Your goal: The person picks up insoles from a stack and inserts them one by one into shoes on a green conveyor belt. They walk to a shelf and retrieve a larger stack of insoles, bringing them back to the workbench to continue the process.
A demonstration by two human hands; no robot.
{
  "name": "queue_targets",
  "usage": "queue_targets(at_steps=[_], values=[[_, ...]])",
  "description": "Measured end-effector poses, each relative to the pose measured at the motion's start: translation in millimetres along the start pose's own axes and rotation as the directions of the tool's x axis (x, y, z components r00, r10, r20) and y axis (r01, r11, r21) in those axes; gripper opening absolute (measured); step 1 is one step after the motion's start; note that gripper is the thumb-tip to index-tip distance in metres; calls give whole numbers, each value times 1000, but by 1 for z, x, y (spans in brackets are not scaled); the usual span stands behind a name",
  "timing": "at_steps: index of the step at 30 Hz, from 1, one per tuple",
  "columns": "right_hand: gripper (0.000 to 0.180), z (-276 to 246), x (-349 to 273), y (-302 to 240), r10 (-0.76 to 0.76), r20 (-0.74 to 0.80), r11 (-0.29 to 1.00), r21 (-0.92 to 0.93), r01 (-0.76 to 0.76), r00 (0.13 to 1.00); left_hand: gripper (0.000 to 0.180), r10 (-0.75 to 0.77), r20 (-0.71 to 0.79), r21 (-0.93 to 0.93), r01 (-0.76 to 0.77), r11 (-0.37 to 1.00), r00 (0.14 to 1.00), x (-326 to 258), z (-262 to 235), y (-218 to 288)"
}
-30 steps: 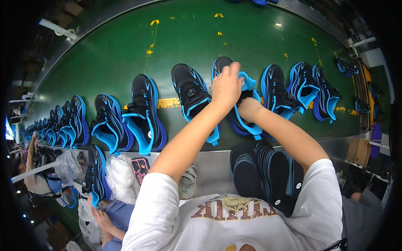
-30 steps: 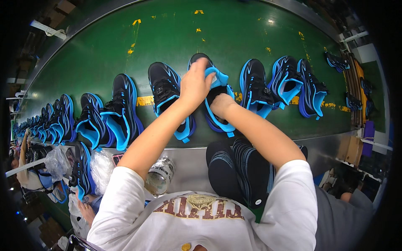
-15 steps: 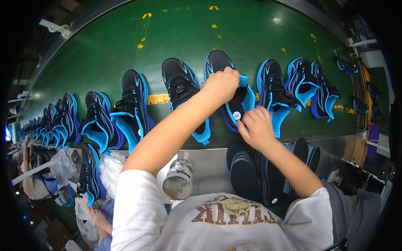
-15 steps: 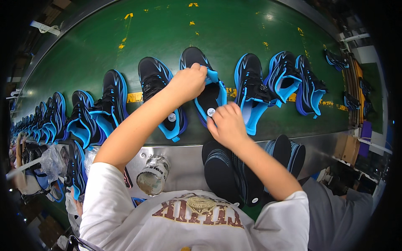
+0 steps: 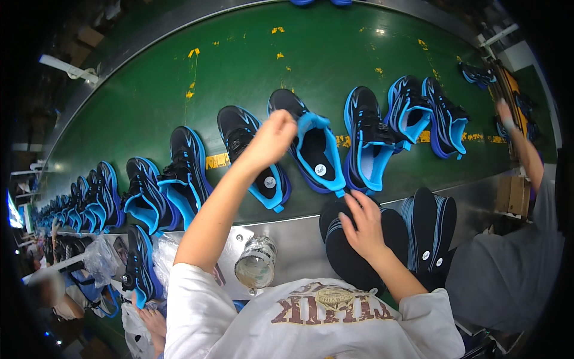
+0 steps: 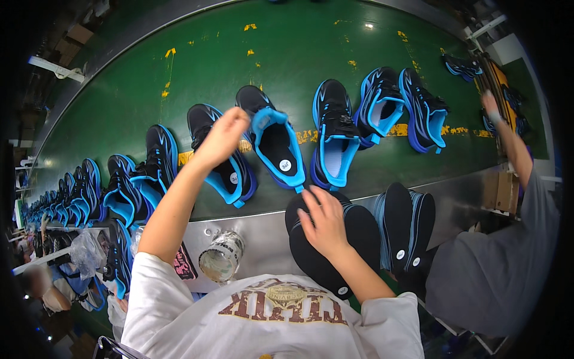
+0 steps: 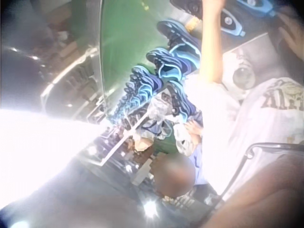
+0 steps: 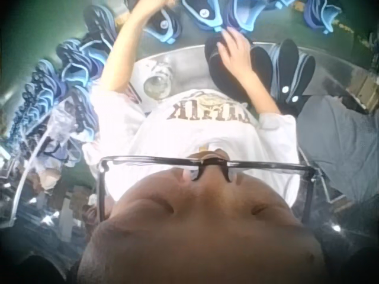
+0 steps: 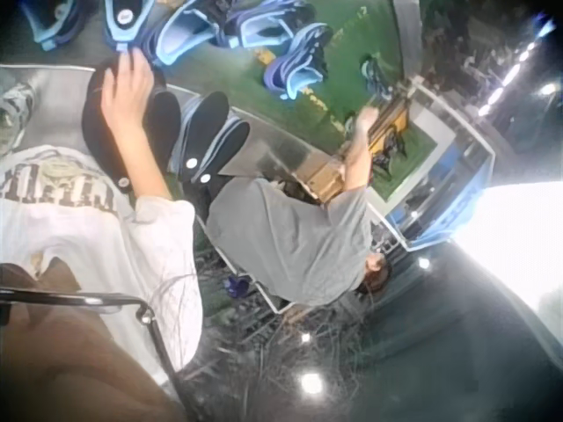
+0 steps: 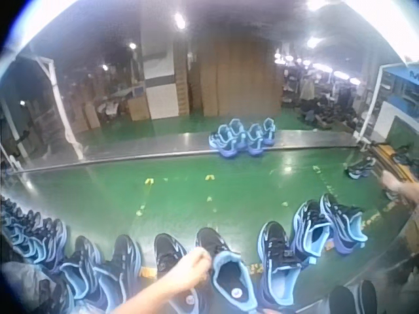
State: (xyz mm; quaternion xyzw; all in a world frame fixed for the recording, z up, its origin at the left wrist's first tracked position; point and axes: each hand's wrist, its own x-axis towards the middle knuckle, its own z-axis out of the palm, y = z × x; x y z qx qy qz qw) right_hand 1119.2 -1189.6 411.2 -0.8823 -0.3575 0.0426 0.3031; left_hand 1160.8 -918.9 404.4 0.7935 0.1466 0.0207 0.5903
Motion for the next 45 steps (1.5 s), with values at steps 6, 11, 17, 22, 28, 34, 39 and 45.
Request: queue_targets(at_steps=[6, 11, 17, 22, 28, 34, 39, 45], values=[[47, -59, -95, 41, 372, 20, 867, -365, -339, 928, 17, -192, -13, -830, 96, 550, 981, -16, -35, 37], [67, -86, -163, 43, 717, 243, 697, -263, -667, 653, 32, -206, -51, -427, 166, 889, 977, -15, 5, 76], [56, -95, -178, 46, 612, 142, 790, -155, -593, 778, 34, 439, 237, 593, -487, 641, 866, 2, 110, 62], [26, -142, -112, 46, 423, -169, 906, 84, -415, 890, 39, 464, 264, 665, -508, 547, 845, 37, 144, 30], [18, -179, 20, 41, 388, 223, 766, 460, -448, 894, 35, 391, 111, 604, -374, 704, 914, 60, 128, 48], [22, -142, 94, 71, 382, 577, 747, 266, -609, 722, 44, 116, 127, 545, -167, 821, 985, 64, 116, 60], [18, -46, 106, 92, 106, 382, 987, -155, -49, 918, 49, 4, 214, 303, -70, 950, 977, 74, 109, 46], [21, -17, 90, 80, 51, 172, 908, -417, 26, 984, 51, -43, 207, 237, -7, 971, 977, 74, 109, 41]])
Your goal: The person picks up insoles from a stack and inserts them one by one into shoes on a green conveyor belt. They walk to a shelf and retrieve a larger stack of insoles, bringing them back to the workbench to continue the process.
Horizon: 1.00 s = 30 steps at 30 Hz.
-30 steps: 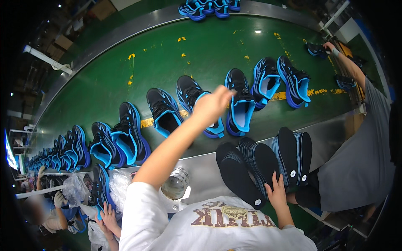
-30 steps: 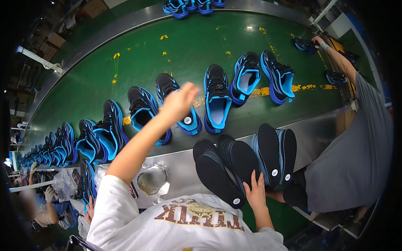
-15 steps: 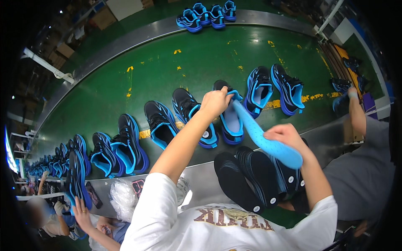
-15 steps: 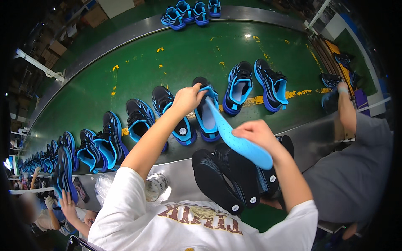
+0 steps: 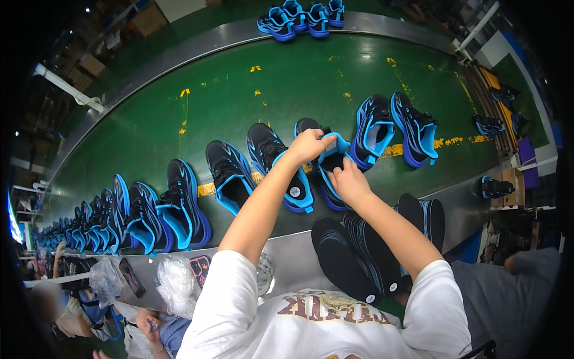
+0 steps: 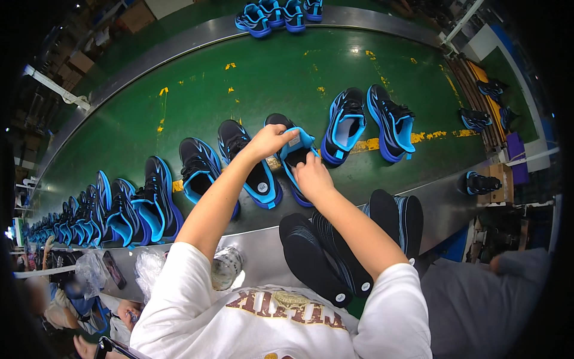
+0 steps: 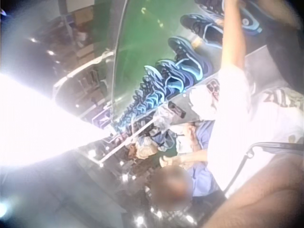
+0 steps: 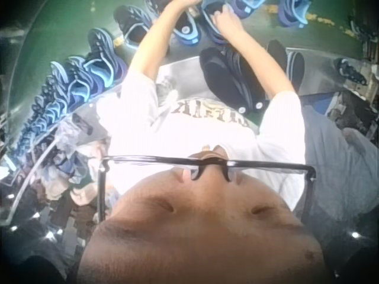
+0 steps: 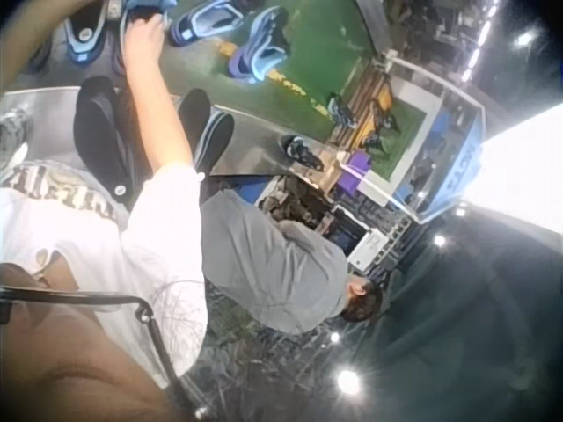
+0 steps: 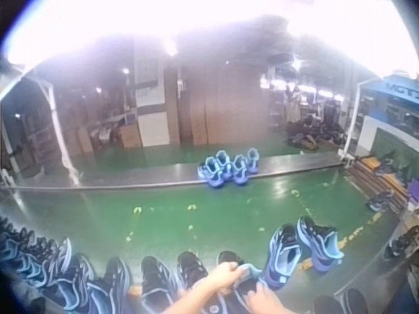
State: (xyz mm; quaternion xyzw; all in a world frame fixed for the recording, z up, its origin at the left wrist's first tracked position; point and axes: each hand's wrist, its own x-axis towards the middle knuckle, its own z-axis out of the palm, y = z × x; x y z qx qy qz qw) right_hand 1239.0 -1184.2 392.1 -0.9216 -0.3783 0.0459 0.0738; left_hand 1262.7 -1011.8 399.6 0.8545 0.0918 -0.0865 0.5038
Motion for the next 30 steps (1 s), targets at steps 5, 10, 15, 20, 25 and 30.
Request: queue_targets(at_steps=[5, 10, 15, 20, 25, 30], values=[[34, -55, -1, -12, 225, 519, 969, -34, -244, 825, 57, -18, -154, -83, 5, 997, 988, -6, 10, -3], [19, -29, 2, -2, 64, 438, 998, -17, -63, 897, 58, -104, -26, -105, 101, 989, 994, -2, 7, -5], [15, 9, 12, 3, -47, 225, 996, -58, 61, 973, 56, -102, -59, -123, 95, 988, 993, -2, 12, -9], [19, 38, 32, 12, 76, 310, 993, -115, -42, 948, 55, -97, -57, -103, 91, 991, 994, -4, 15, -5], [20, -4, 46, 11, -71, 274, 997, 59, 57, 959, 54, -75, -123, -4, 75, 997, 990, -2, 18, -13], [17, -4, 42, 12, -73, 476, 996, -9, 87, 876, 54, -84, -71, 10, 85, 996, 994, -2, 17, -10]])
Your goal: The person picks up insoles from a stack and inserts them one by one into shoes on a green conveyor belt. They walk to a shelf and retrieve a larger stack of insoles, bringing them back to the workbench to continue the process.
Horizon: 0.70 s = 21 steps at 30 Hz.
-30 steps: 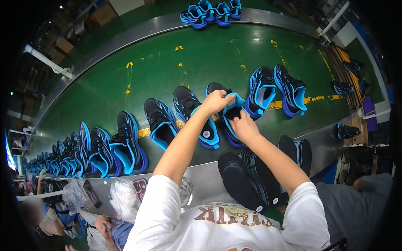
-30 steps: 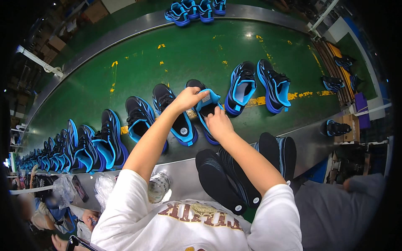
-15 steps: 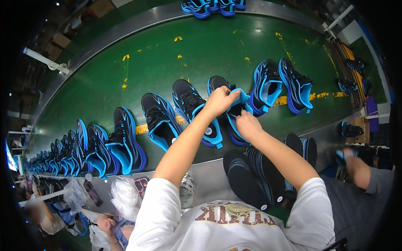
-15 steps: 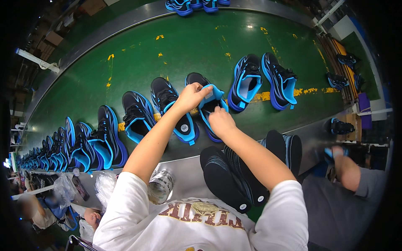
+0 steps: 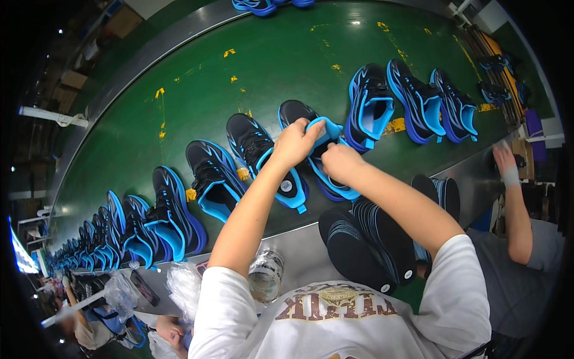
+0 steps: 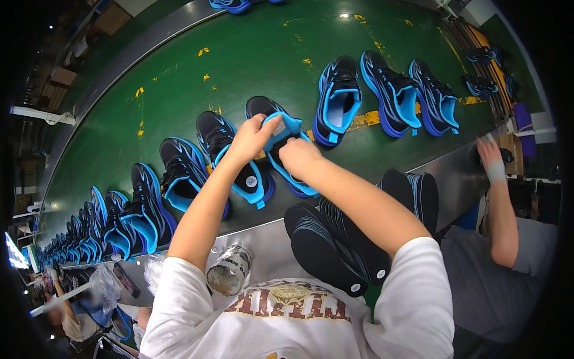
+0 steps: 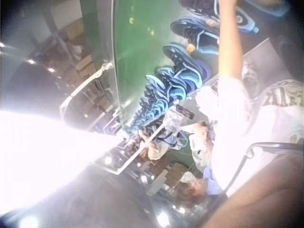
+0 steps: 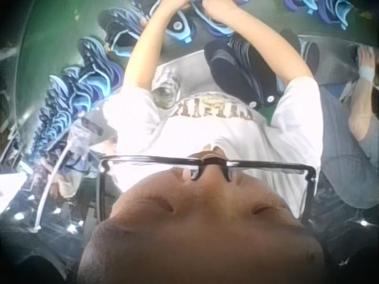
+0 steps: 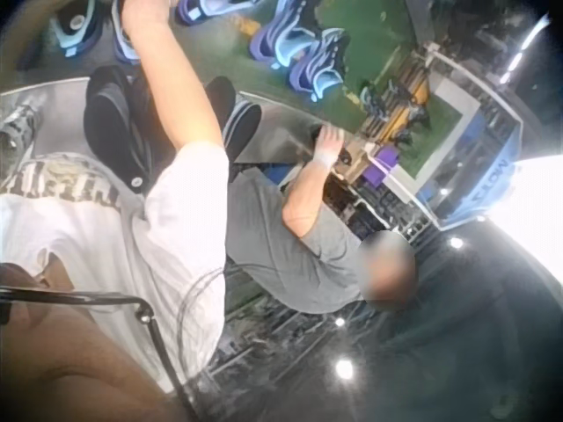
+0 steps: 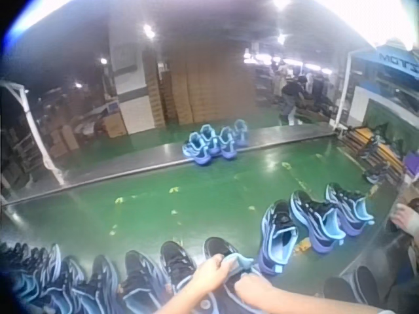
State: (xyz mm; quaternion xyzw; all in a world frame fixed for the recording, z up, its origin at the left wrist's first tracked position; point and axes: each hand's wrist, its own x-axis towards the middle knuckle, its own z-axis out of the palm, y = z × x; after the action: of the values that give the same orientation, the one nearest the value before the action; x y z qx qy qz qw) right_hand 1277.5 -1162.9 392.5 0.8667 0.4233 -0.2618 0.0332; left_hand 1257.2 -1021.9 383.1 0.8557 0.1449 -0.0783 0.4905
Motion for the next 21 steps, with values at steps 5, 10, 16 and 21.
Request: queue_targets(at_steps=[5, 10, 16, 21], values=[[18, 26, 4, 9, 17, -159, 999, -44, -24, 987, 57, -36, 10, 14, 36, 999, 999, -4, 1, 6], [16, 10, 10, 5, 44, 103, 999, 23, -46, 994, 54, -68, 40, 91, 64, 994, 997, -6, -2, 8], [18, 36, 6, 22, -17, -139, 1000, -17, 14, 990, 54, -70, 27, 109, 66, 992, 997, -6, 3, 10], [17, 39, 0, 22, -78, -84, 989, -135, 67, 993, 53, -75, 45, 100, 70, 992, 996, -6, 1, 9]])
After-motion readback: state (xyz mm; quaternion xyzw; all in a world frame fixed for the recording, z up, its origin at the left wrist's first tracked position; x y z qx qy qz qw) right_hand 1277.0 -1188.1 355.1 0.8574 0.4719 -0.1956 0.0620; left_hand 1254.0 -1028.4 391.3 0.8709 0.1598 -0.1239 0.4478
